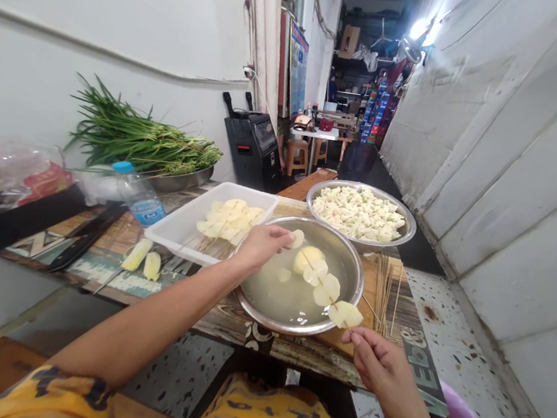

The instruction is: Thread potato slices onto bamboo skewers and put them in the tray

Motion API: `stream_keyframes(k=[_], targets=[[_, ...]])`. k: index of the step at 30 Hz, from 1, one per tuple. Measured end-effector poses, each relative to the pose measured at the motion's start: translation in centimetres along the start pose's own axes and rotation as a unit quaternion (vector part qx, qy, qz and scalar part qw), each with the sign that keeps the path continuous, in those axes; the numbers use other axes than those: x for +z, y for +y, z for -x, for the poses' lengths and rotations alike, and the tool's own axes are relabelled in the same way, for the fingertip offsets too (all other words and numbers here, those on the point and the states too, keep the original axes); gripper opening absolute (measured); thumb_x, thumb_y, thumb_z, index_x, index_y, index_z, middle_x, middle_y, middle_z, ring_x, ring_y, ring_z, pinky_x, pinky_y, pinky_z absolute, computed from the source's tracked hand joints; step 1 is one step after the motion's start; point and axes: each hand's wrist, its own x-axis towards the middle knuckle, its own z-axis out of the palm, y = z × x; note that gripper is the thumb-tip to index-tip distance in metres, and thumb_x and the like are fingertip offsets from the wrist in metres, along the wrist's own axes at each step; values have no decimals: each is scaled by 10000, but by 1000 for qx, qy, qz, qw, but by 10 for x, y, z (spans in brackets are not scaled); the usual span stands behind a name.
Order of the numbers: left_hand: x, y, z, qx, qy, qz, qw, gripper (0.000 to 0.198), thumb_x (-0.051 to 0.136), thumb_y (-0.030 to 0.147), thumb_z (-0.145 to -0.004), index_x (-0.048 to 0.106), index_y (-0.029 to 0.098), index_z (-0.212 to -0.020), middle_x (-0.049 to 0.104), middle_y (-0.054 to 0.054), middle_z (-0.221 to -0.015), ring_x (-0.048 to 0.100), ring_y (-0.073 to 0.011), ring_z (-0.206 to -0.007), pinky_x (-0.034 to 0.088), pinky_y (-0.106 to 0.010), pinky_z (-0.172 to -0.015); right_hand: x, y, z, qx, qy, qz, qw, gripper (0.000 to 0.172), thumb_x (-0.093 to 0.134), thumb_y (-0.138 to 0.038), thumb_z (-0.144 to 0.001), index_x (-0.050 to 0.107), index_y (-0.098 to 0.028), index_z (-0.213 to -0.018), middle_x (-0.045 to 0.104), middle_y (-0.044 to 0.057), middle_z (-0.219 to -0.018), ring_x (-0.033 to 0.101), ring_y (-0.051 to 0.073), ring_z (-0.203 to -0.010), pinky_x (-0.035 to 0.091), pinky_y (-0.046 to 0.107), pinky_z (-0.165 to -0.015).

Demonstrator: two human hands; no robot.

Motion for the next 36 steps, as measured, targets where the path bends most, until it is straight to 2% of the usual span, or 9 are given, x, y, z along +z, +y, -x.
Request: stream_keyframes(k=[13,20,28,31,33,36], targets=[[0,4,8,72,22,-70,995,319,627,439,-670,690,147,-783,688,-40,-735,596,-156,-680,423,-251,-654,2,-2,2,-8,7,12,1000,391,501,-529,-817,580,-148,-851,245,-86,-486,191,64,-422,116,197,-393],[6,14,20,182,56,-155,969,261,544,394,-755,686,176,-781,681,-18,-775,590,-157,-727,419,-245,-692,7,0,1,-12,26,2,1000,391,486,-525,-827,571,-146,-874,249,-83,-497,187,67,-433,114,193,-394],[5,13,15,169,27,-154,973,295,542,419,-751,682,165,-800,680,-20,-761,585,-159,-710,414,-242,-661,9,2,1,-24,19,-19,999,347,504,-495,-834,575,-155,-854,246,-86,-491,189,56,-423,119,182,-385],[3,12,13,166,16,-163,972,305,537,425,-754,684,163,-806,680,-19,-756,584,-160,-708,412,-239,-652,9,2,1,-19,12,-58,998,321,530,-468,-833,571,-150,-844,256,-92,-488,182,45,-416,121,169,-374],[2,13,14,174,3,-172,970,308,530,427,-761,684,164,-805,681,-20,-764,587,-162,-720,412,-239,-656,8,1,0,6,-7,-126,992,310,569,-458,-813,569,-147,-814,242,-106,-472,150,29,-391,108,156,-354],[1,16,15,198,-10,-173,965,295,538,423,-760,689,173,-805,687,-19,-795,592,-167,-758,416,-242,-699,2,-1,-5,81,-74,-264,958,277,638,-425,-766,559,-160,-767,204,-134,-444,79,4,-329,89,139,-298]])
